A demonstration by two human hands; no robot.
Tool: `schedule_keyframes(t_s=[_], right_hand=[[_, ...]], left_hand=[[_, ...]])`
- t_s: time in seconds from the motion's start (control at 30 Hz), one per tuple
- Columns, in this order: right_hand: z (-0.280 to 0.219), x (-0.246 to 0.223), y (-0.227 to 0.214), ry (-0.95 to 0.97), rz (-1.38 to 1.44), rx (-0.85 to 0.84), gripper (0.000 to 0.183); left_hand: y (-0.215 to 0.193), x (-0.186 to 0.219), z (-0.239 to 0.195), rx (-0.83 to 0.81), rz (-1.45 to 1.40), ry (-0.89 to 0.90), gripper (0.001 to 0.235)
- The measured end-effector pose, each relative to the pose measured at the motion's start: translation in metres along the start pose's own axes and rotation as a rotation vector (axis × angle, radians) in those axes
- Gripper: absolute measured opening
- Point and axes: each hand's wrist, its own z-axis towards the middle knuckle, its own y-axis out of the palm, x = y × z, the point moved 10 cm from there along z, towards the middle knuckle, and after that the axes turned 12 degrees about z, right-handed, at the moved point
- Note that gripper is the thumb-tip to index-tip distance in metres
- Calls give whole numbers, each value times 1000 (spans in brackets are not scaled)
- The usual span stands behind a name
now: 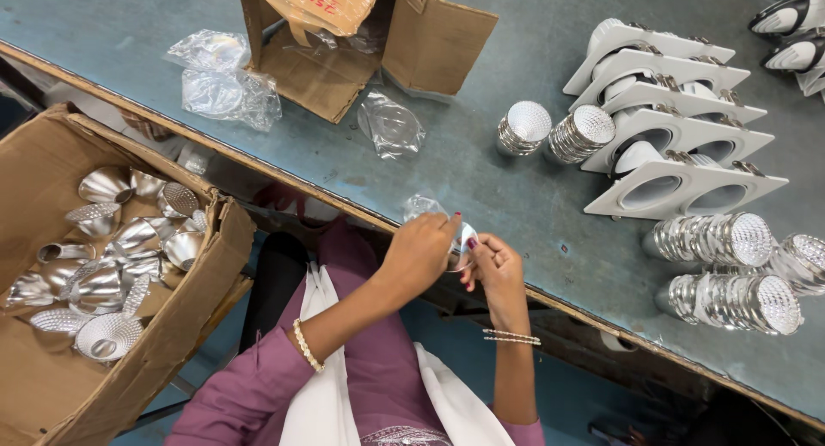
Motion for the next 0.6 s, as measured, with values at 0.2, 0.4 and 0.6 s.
schedule_keyframes(t_s=[0.2, 0.4, 0.6], right_hand=[[-3, -4, 19, -116, -182, -34, 23], [2, 2, 26, -110, -89, -89, 26], [-1, 17, 58, -94, 56, -71, 35]], left_hand=[[-20, 3, -2, -60, -56, -81, 68], [-34, 17, -7, -164, -40, 67, 75], [-66, -16, -1, -68, -217, -103, 72]])
